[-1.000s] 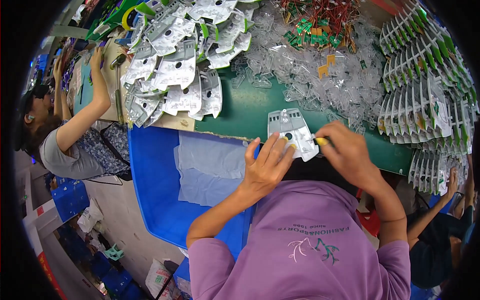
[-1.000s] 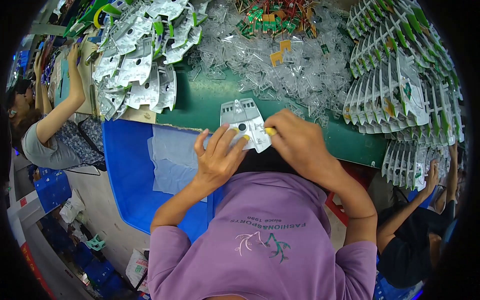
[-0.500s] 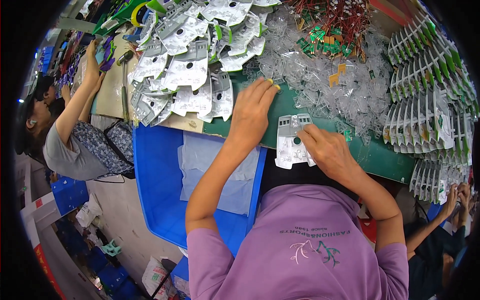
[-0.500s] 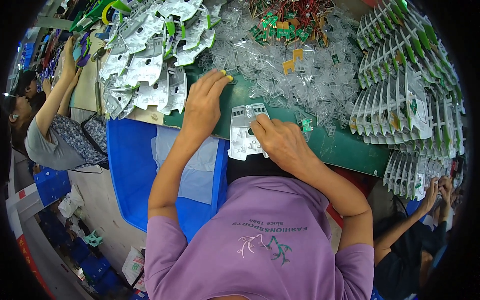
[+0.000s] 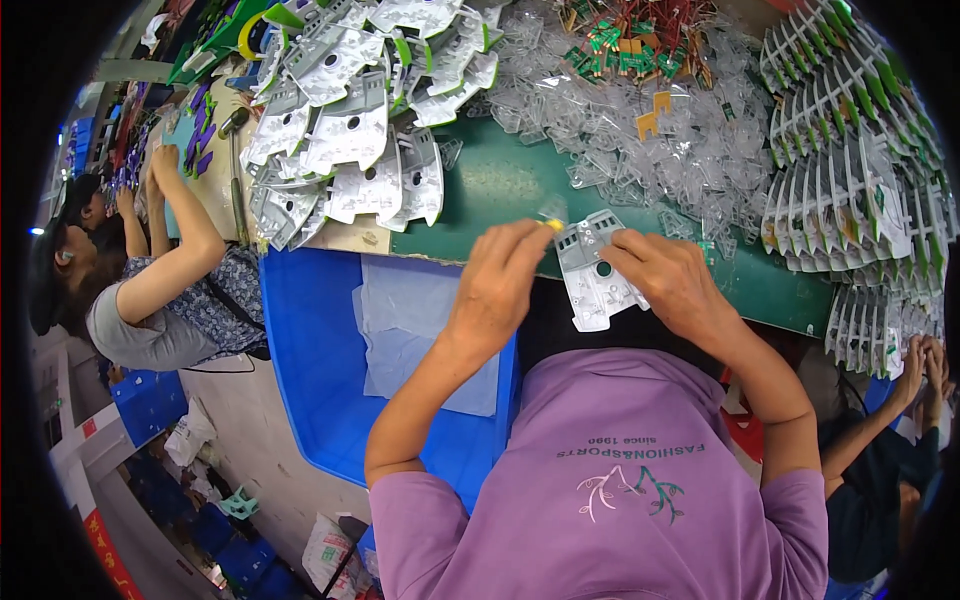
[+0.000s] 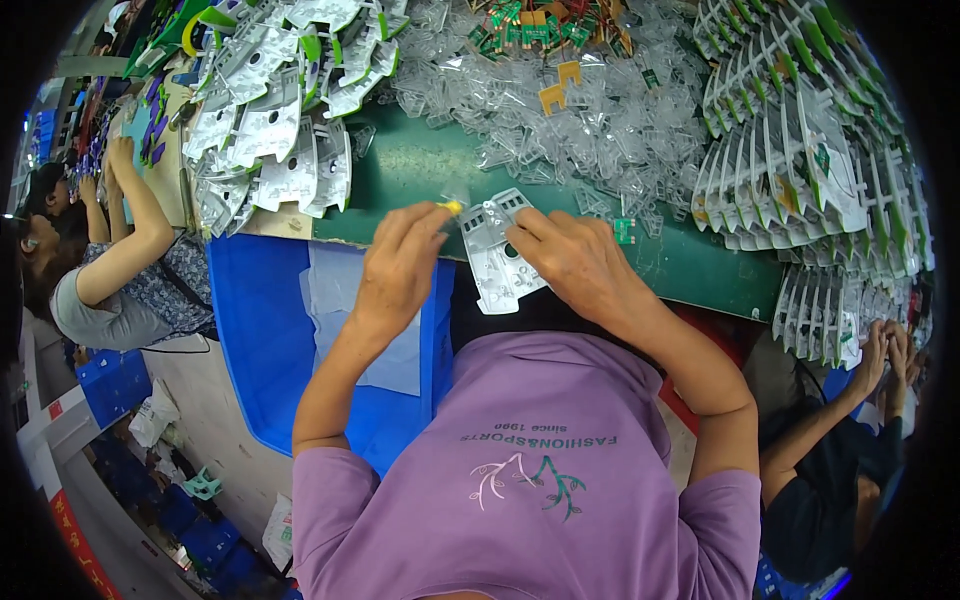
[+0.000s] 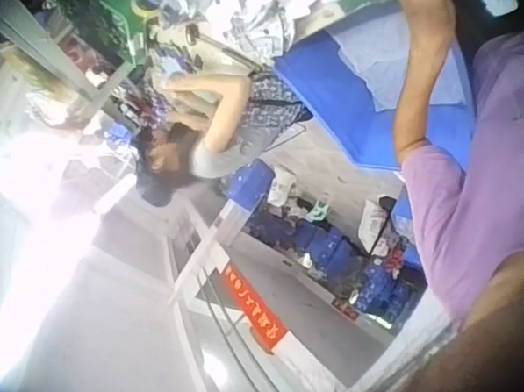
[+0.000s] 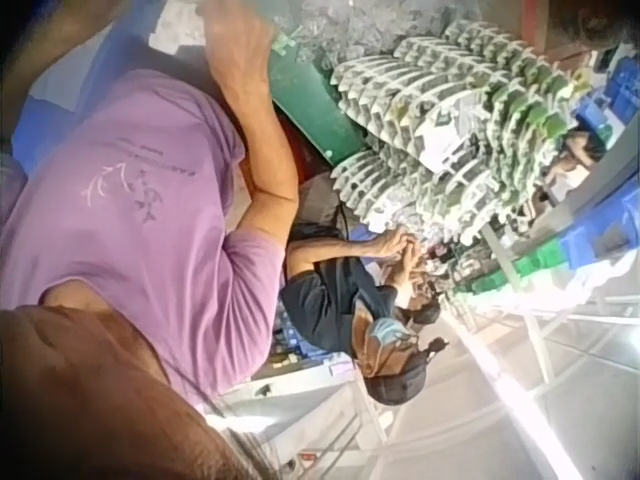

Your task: The person assembles small plastic components by hand, taking yellow components from storage bins and inserting them into plastic housings to create assembled parts.

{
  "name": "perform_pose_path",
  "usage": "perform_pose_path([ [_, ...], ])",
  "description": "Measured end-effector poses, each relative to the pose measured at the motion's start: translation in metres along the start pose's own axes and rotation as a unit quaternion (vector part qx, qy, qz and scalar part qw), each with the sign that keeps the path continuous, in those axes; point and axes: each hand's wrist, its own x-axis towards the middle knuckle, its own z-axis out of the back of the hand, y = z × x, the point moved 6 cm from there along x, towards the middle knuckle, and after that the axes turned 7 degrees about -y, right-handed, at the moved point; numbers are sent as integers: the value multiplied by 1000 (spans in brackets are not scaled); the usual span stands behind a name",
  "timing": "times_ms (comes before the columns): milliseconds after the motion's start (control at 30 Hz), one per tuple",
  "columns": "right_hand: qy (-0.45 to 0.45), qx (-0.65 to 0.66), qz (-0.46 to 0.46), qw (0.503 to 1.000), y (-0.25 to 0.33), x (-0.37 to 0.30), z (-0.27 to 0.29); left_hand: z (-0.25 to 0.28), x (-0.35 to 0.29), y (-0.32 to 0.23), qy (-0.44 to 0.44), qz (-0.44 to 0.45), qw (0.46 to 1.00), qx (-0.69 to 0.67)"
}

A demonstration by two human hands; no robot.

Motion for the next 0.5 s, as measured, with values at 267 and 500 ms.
perform_pose_path([
  [267, -28, 13, 30, 999, -3, -3, 0, -19, 5, -29, 7, -104, 994, -21],
  [500, -24, 83, -114, 990, -15, -1, 0, -29, 8, -36, 22, -128, 991, 41],
])
